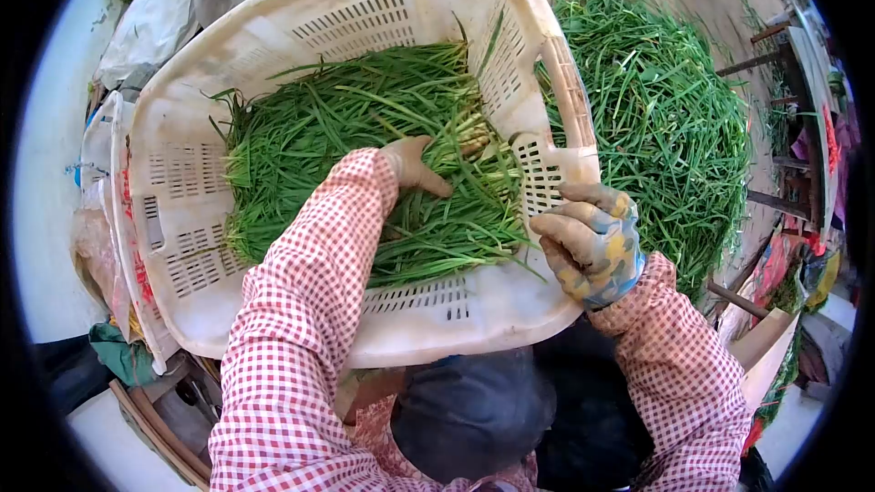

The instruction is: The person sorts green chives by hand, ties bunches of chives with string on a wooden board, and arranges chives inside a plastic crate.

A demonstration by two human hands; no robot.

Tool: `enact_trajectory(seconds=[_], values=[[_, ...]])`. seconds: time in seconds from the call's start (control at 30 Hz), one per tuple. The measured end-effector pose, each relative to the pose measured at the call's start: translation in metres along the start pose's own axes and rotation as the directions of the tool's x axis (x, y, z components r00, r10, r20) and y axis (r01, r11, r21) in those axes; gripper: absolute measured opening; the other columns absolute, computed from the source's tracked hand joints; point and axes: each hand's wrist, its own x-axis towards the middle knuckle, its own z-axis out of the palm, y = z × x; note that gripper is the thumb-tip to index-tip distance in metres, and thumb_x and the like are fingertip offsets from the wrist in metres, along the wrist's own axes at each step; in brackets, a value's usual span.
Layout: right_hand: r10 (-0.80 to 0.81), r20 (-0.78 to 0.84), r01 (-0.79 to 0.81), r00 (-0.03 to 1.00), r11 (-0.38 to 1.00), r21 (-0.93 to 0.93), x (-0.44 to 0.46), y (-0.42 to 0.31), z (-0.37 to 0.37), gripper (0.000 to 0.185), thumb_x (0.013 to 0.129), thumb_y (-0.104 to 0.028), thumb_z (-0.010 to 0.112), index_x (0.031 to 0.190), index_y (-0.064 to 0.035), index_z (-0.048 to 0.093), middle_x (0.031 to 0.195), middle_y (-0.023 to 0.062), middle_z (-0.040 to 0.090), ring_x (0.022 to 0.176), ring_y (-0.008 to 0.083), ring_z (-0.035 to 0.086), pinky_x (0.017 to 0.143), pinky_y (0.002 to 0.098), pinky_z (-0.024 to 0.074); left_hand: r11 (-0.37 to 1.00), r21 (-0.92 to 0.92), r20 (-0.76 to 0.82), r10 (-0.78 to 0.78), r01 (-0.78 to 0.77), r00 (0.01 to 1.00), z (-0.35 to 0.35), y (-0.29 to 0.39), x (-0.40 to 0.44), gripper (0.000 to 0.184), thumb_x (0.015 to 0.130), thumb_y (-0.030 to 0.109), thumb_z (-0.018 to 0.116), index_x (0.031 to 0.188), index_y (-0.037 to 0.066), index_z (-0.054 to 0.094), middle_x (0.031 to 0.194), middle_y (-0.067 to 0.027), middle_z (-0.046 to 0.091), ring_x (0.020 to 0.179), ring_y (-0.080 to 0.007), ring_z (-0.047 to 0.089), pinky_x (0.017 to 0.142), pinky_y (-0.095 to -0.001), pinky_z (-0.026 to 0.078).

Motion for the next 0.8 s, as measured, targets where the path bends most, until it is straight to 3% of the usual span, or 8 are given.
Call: enact_trajectory(seconds=[0.17,0.23,0.3,0.37,0.47,0.63,0.77,0.8], values=[[-0.012,0.014,0.012,1.000,1.000,-0.016,0.002,-0.001,-0.004,0.032,0.066,-0.013,0.072,0.097,-0.0105,0.069,0.093,0.0053,0.067,0.099,0.0299,0.060,0.083,0.0421,0.0475,0.804,0.594,-0.261,0.168,0.021,0.951,0.016,0.020,-0.033,0.109,0.054,0.047,0.087,0.145,0.013,0.037,0.150,-0.0184,0.031,0.136,-0.0316,0.036,0.108,-0.0371,0.037],[-0.020,-0.002,0.020,1.000,1.000,-0.010,0.003,0.001,-0.003,0.032,0.066,-0.012,0.073,0.097,-0.0105,0.069,0.093,0.0053,0.067,0.100,0.0298,0.060,0.082,0.0421,0.0477,0.788,0.615,-0.326,0.301,-0.040,0.896,0.028,-0.005,-0.024,0.110,0.052,0.045,0.088,0.145,0.014,0.036,0.145,-0.0181,0.040,0.132,-0.0311,0.041,0.107,-0.0362,0.038],[-0.033,-0.008,0.033,0.999,0.999,-0.007,0.002,0.001,-0.003,0.032,0.066,-0.012,0.073,0.097,-0.0105,0.069,0.094,0.0054,0.067,0.100,0.0297,0.060,0.082,0.0420,0.0479,0.980,0.148,-0.125,0.150,-0.131,0.981,0.030,-0.011,-0.026,0.108,0.054,0.042,0.088,0.144,0.014,0.035,0.136,-0.0189,0.050,0.127,-0.0313,0.048,0.106,-0.0358,0.038],[-0.016,0.014,0.017,1.000,1.000,-0.026,0.002,-0.001,-0.004,0.032,0.066,-0.011,0.073,0.098,-0.0111,0.069,0.095,0.0053,0.067,0.102,0.0295,0.060,0.084,0.0422,0.0471,0.987,0.121,-0.138,0.121,-0.105,0.983,0.034,-0.015,-0.027,0.105,0.056,0.034,0.088,0.143,0.011,0.034,0.127,-0.0175,0.057,0.119,-0.0287,0.055,0.105,-0.0340,0.040],[0.018,0.039,-0.016,0.999,0.999,-0.050,0.002,-0.004,-0.005,0.031,0.068,-0.012,0.073,0.098,-0.0110,0.068,0.096,0.0052,0.067,0.103,0.0293,0.060,0.088,0.0423,0.0455,0.900,-0.320,-0.314,0.194,-0.296,0.929,0.035,-0.035,-0.022,0.102,0.056,0.018,0.090,0.141,0.003,0.034,0.125,-0.0135,0.058,0.113,-0.0216,0.056,0.103,-0.0307,0.042],[0.044,0.064,-0.040,0.997,0.998,-0.057,0.009,-0.008,-0.008,0.028,0.071,-0.011,0.072,0.099,-0.0114,0.068,0.094,0.0066,0.068,0.102,0.0310,0.060,0.086,0.0437,0.0469,0.805,-0.533,-0.299,0.110,-0.262,0.948,0.027,-0.046,-0.028,0.104,0.055,0.007,0.089,0.141,0.000,0.031,0.128,-0.0108,0.056,0.115,-0.0209,0.054,0.105,-0.0317,0.039],[0.129,0.125,-0.128,0.984,0.992,-0.013,0.039,-0.014,-0.016,0.025,0.074,-0.012,0.072,0.099,-0.0106,0.068,0.092,0.0085,0.068,0.099,0.0295,0.062,0.082,0.0421,0.0491,0.733,-0.494,-0.387,0.297,-0.468,0.873,0.017,-0.058,-0.037,0.105,0.056,0.008,0.089,0.141,-0.001,0.030,0.130,-0.0112,0.056,0.117,-0.0209,0.054,0.107,-0.0315,0.037],[0.344,0.123,-0.362,0.931,0.912,0.192,0.052,-0.013,-0.015,0.025,0.077,-0.016,0.071,0.100,-0.0097,0.067,0.093,0.0101,0.068,0.098,0.0277,0.062,0.082,0.0400,0.0498,0.795,-0.478,-0.341,0.222,-0.372,0.913,0.013,-0.048,-0.052,0.103,0.055,0.011,0.090,0.140,-0.001,0.033,0.130,-0.0100,0.055,0.118,-0.0212,0.053,0.107,-0.0316,0.037]])
